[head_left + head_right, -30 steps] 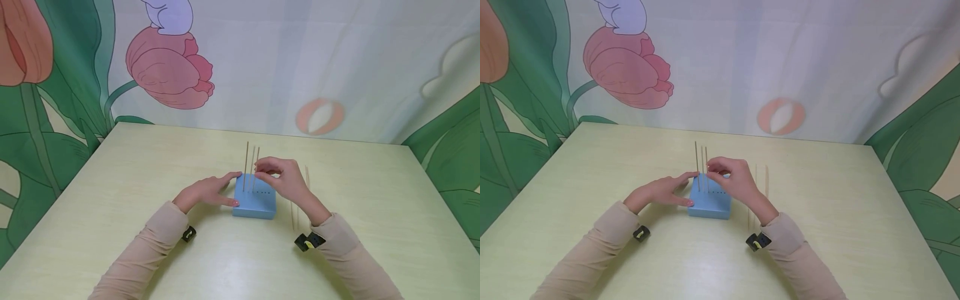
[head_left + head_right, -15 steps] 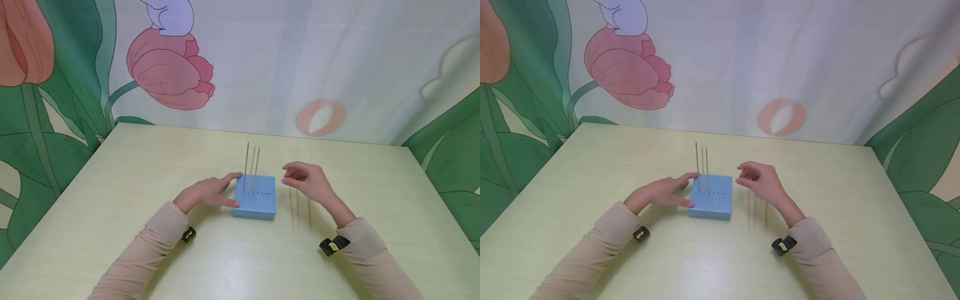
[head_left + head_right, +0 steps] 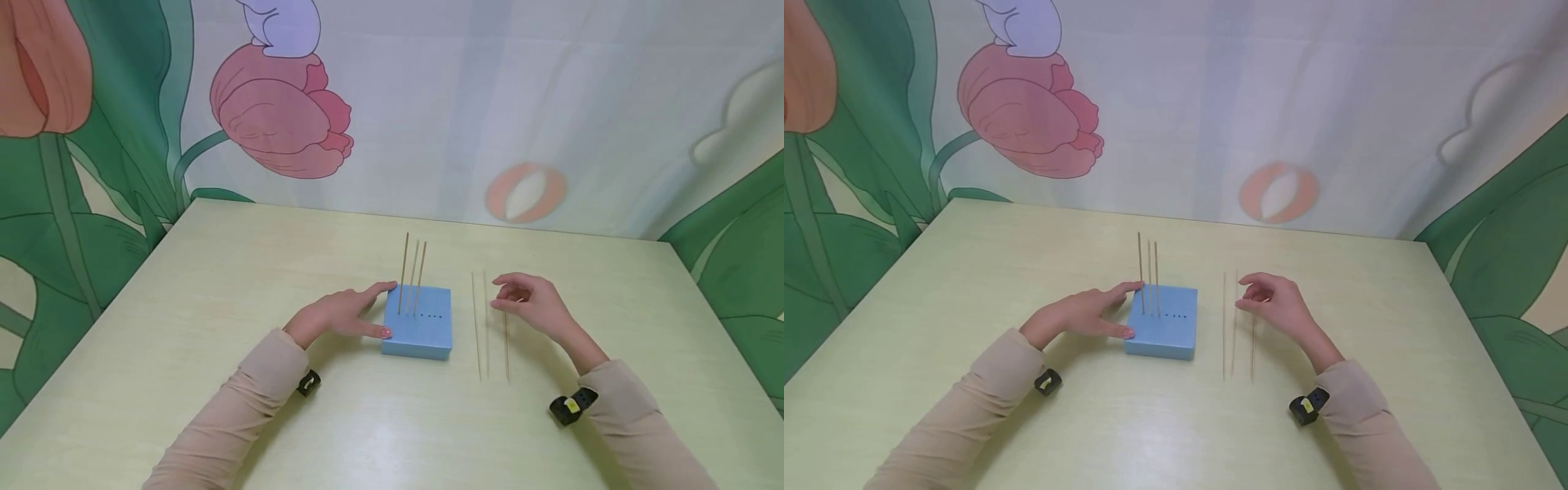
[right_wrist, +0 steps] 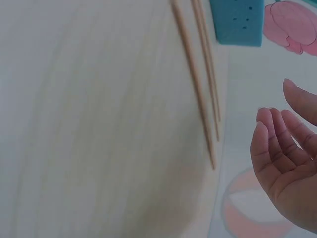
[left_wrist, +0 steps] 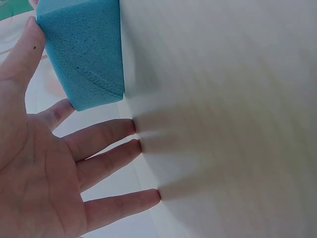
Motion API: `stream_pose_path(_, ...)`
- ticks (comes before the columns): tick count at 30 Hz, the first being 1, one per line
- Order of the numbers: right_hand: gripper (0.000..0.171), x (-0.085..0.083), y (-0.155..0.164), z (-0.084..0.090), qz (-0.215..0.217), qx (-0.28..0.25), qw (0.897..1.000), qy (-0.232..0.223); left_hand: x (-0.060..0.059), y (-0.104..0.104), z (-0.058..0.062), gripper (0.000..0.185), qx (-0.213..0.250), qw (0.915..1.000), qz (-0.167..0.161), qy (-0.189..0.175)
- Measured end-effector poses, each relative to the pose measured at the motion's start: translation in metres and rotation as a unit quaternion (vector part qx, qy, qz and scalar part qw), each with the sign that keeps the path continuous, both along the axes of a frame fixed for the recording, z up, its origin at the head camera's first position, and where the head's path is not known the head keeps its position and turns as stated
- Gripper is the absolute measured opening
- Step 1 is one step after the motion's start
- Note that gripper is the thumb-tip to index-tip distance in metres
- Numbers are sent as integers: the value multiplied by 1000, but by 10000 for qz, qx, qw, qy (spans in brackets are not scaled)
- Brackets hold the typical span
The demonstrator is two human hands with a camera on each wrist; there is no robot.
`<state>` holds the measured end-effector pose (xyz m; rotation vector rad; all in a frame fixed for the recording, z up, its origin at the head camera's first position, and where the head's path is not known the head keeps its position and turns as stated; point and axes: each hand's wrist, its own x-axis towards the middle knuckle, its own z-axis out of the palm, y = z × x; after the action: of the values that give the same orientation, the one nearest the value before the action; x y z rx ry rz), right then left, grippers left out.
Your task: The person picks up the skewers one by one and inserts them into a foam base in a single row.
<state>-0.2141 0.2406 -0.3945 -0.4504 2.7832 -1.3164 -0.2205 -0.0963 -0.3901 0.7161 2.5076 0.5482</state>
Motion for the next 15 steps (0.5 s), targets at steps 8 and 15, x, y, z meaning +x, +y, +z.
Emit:
stream_pose_path(8, 45, -13, 17, -12, -43, -12, 9985, -547, 0, -1, 1, 88, 68, 10000, -37, 6)
stream_pose_path(15, 57, -26, 27, -15, -68, -46, 9936, -1123, 1, -1, 2, 88, 85, 10000, -50, 6)
